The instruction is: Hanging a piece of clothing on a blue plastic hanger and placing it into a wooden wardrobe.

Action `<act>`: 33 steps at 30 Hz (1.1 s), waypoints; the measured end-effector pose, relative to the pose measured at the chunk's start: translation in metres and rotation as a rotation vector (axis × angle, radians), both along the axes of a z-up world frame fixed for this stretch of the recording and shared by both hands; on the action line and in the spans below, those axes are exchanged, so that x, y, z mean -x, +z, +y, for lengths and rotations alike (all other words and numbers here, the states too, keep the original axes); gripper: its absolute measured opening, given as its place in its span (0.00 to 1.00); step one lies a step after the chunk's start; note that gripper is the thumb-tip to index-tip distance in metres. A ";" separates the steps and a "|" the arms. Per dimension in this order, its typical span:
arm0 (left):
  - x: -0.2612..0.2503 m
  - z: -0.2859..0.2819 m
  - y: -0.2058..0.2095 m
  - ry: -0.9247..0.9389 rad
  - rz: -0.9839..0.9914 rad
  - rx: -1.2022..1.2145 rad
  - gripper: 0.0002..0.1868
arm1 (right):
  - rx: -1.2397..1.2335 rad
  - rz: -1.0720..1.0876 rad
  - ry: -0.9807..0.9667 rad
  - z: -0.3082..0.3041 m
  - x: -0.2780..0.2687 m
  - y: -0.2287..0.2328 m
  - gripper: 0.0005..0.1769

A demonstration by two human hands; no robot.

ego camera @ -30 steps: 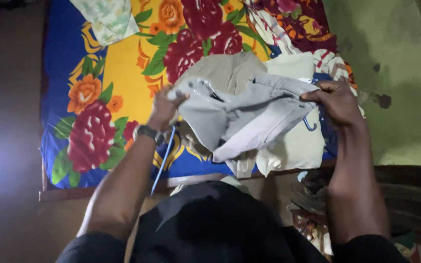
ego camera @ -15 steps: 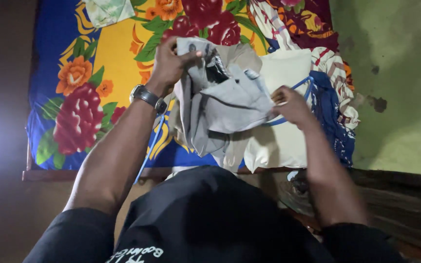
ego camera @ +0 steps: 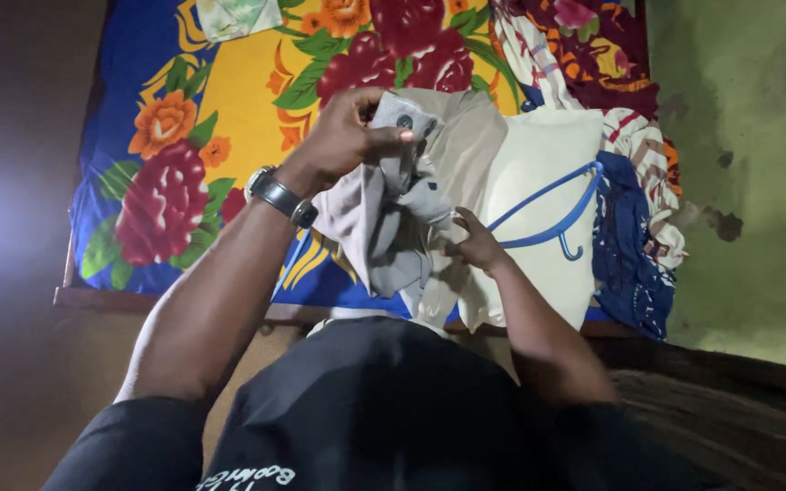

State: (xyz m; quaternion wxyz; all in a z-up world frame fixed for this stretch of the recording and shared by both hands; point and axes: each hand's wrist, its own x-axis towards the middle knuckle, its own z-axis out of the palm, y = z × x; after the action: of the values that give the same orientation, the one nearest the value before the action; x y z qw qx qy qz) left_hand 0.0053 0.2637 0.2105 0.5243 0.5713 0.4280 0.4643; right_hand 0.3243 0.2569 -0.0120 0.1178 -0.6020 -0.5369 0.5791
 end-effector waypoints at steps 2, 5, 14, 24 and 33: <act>0.006 -0.007 0.005 -0.016 0.015 0.032 0.11 | -0.012 -0.040 0.051 0.005 0.002 -0.004 0.62; 0.012 -0.012 0.006 -0.045 -0.021 0.080 0.11 | -0.160 -0.022 0.106 0.019 -0.008 -0.037 0.58; 0.050 0.006 -0.052 0.440 -0.172 0.234 0.10 | -0.088 -0.167 0.251 0.034 0.003 0.022 0.23; 0.053 0.022 -0.090 0.596 -0.064 0.179 0.14 | -1.010 -0.070 0.713 0.048 0.007 0.167 0.22; 0.035 0.025 -0.075 0.469 0.009 -0.001 0.15 | -0.303 0.170 0.760 0.028 0.013 0.239 0.15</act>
State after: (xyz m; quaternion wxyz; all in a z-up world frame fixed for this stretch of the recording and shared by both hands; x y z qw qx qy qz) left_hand -0.0299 0.2892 0.1355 0.3999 0.4587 0.5510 0.5710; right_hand 0.3109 0.2846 0.2265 0.0269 -0.2872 -0.7884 0.5433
